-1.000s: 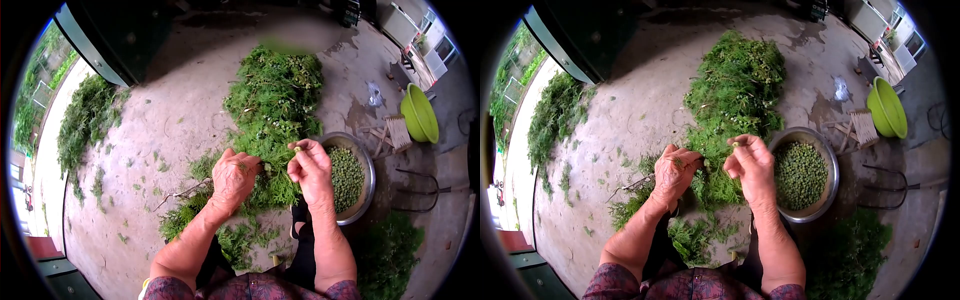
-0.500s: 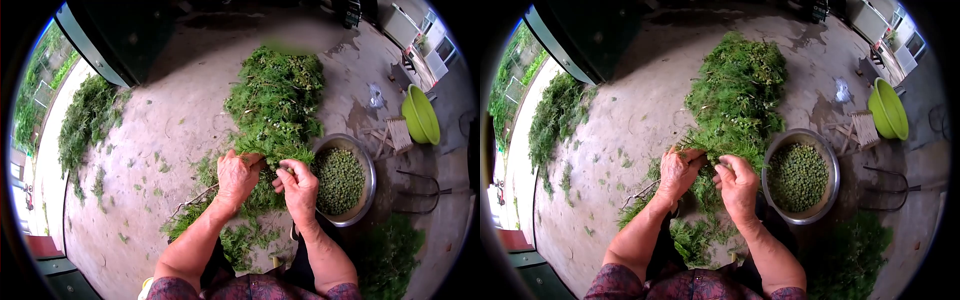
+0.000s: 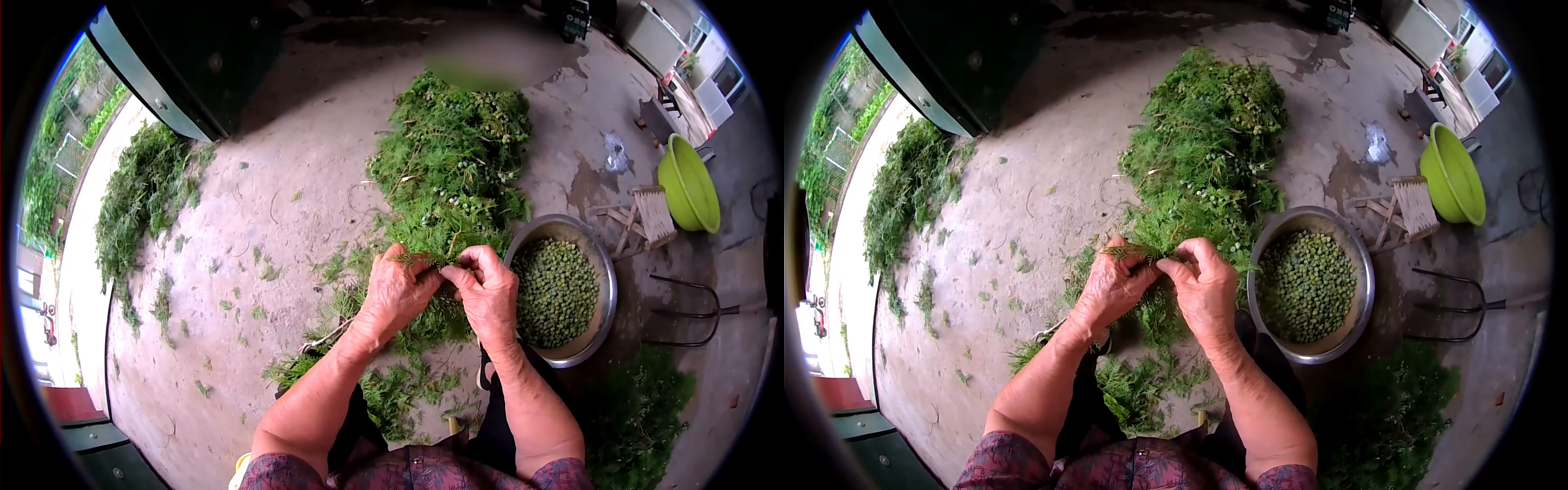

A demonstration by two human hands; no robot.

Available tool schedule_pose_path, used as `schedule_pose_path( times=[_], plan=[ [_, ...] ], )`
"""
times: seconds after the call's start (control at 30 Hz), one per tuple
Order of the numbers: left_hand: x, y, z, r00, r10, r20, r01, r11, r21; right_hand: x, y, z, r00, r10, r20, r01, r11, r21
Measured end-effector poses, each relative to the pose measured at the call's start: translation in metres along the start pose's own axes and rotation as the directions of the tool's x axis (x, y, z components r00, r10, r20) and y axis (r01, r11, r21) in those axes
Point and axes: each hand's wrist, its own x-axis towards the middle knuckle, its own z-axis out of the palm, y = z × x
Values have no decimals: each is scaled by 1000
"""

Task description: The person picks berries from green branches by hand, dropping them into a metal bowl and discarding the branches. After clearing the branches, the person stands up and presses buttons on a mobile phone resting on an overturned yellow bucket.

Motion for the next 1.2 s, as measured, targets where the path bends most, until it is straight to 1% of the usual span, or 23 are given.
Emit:
schedule_pose_path(
  times=[0.03, 0.07, 0.1, 0.17, 0.23, 0.27, 0.3, 0.33, 0.37, 0.4, 0.53, 0.63, 0.7, 0.77, 0.8, 0.9, 0.93, 0.97, 1.03, 1.1, 1.13, 1.17, 1.2],
  plan=[
    [0, 0, -1, 1000, -6, 30, 8, 997, -71, 0, -1, -1, 1000, -1, 6, 1, 1000, 7],
    [0, 1, -3, 998, -10, 61, 19, 990, -142, -1, -4, -3, 997, 69, 44, -72, 994, 78],
    [-1, 3, -4, 987, -115, 115, 145, 941, -306, 0, -9, -6, 987, 136, 86, -147, 978, 146],
    [-2, 10, -9, 922, -279, 270, 386, 722, -574, 3, -10, -10, 952, 251, 174, -297, 895, 334],
    [0, 14, -14, 878, -333, 344, 479, 610, -631, 7, -5, -14, 901, 332, 281, -434, 716, 547],
    [0, 17, -16, 848, -377, 374, 529, 541, -654, 6, -7, -15, 885, 346, 311, -465, 678, 570],
    [1, 20, -19, 814, -416, 405, 573, 467, -674, 7, -9, -17, 869, 356, 344, -493, 563, 663],
    [4, 21, -27, 832, -386, 398, 552, 508, -661, 7, -12, -20, 873, 332, 357, -487, 537, 689],
    [4, 21, -26, 829, -407, 384, 554, 498, -667, 8, -15, -22, 877, 308, 370, -480, 510, 713],
    [4, 21, -24, 825, -429, 369, 555, 489, -673, 9, -16, -24, 888, 261, 378, -459, 557, 693],
    [4, 11, -16, 854, -433, 289, 486, 463, -741, 9, -16, -20, 894, 279, 352, -449, 583, 677],
    [5, 11, -18, 864, -433, 258, 456, 454, -766, 4, -16, -20, 891, 309, 333, -447, 724, 524],
    [5, 14, -20, 852, -447, 273, 488, 484, -727, 2, -16, -12, 933, 233, 274, -339, 825, 452],
    [6, 20, -20, 851, -443, 281, 492, 486, -722, 1, -1, -4, 977, 86, 193, -135, 956, 260],
    [6, 22, -18, 852, -447, 274, 490, 494, -719, 1, -8, -5, 981, 77, 176, -109, 977, 181],
    [5, 22, -18, 864, -423, 272, 481, 536, -694, 1, -19, -8, 972, 151, 183, -184, 965, 184],
    [4, 18, -16, 864, -419, 280, 488, 557, -673, 1, -13, -7, 985, 49, 166, -76, 984, 160],
    [4, 15, -14, 863, -416, 287, 494, 576, -651, 1, -14, -8, 966, 135, 221, -190, 950, 248],
    [3, 9, -11, 863, -415, 289, 486, 523, -700, 1, -16, -12, 894, 282, 349, -413, 821, 393],
    [2, 5, -10, 863, -413, 291, 475, 467, -746, 2, -13, -15, 855, 281, 435, -497, 680, 538],
    [4, 12, -13, 840, -469, 271, 480, 412, -774, 2, -11, -16, 835, 271, 478, -536, 597, 597],
    [4, 4, -13, 838, -463, 288, 456, 307, -836, 3, -10, -19, 815, 257, 519, -571, 507, 645],
    [5, -1, -14, 858, -435, 274, 428, 311, -849, 5, -10, -22, 805, 191, 561, -571, 506, 647]
  ],
)
